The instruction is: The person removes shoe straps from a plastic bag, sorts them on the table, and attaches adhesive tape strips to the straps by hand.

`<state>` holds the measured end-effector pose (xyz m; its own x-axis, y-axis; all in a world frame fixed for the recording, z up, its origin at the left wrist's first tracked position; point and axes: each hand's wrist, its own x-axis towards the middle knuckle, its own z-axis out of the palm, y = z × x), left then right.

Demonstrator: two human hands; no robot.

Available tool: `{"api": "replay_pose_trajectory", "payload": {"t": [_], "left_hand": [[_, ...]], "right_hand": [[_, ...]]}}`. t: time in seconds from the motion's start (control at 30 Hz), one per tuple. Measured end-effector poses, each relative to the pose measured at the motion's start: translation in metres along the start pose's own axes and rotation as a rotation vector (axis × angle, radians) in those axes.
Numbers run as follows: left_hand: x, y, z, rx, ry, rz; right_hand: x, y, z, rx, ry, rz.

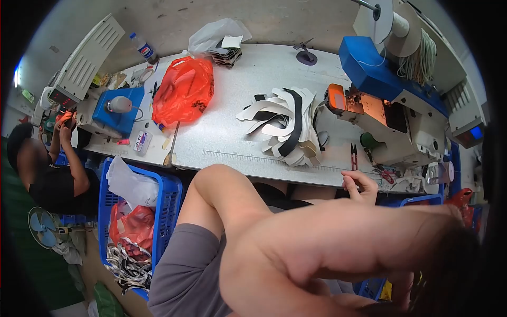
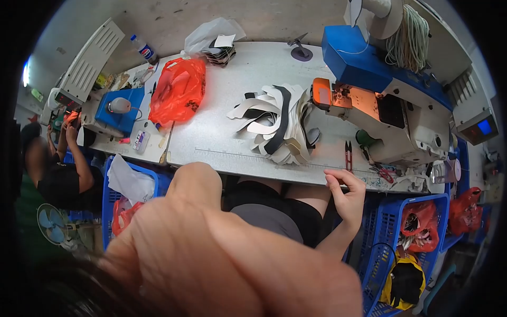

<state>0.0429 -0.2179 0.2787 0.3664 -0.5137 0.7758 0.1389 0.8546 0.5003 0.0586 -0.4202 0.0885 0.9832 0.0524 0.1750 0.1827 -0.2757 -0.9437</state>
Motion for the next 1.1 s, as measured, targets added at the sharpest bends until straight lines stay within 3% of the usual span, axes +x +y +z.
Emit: {"api": "replay_pose_trajectory", "payload": {"t": [0.6,0.8,0.83,0.93,1.1], "left_hand": [[-0.013,0.033,0.007,-0.014,0.015,0.185],[-0.038,0.049,0.027,0.045,0.237,0.390],[-0.039,0.067,-0.009,-0.029,-0.218,0.186],[-0.061,0.061,-0.019,0.075,-0.206,0.137],[-0.100,0.030,-0.043,0.358,0.167,-0.133]], "right_hand": [[-0.008,0.000,0.005,-0.050,0.021,-0.031],[-0.012,-0.013,0.007,-0.037,0.012,-0.018],[-0.013,-0.016,0.007,-0.023,0.009,-0.014],[-0.014,-0.011,0.005,-0.017,0.010,-0.028],[-0.010,-0.015,0.005,0.012,-0.008,-0.004]]}}
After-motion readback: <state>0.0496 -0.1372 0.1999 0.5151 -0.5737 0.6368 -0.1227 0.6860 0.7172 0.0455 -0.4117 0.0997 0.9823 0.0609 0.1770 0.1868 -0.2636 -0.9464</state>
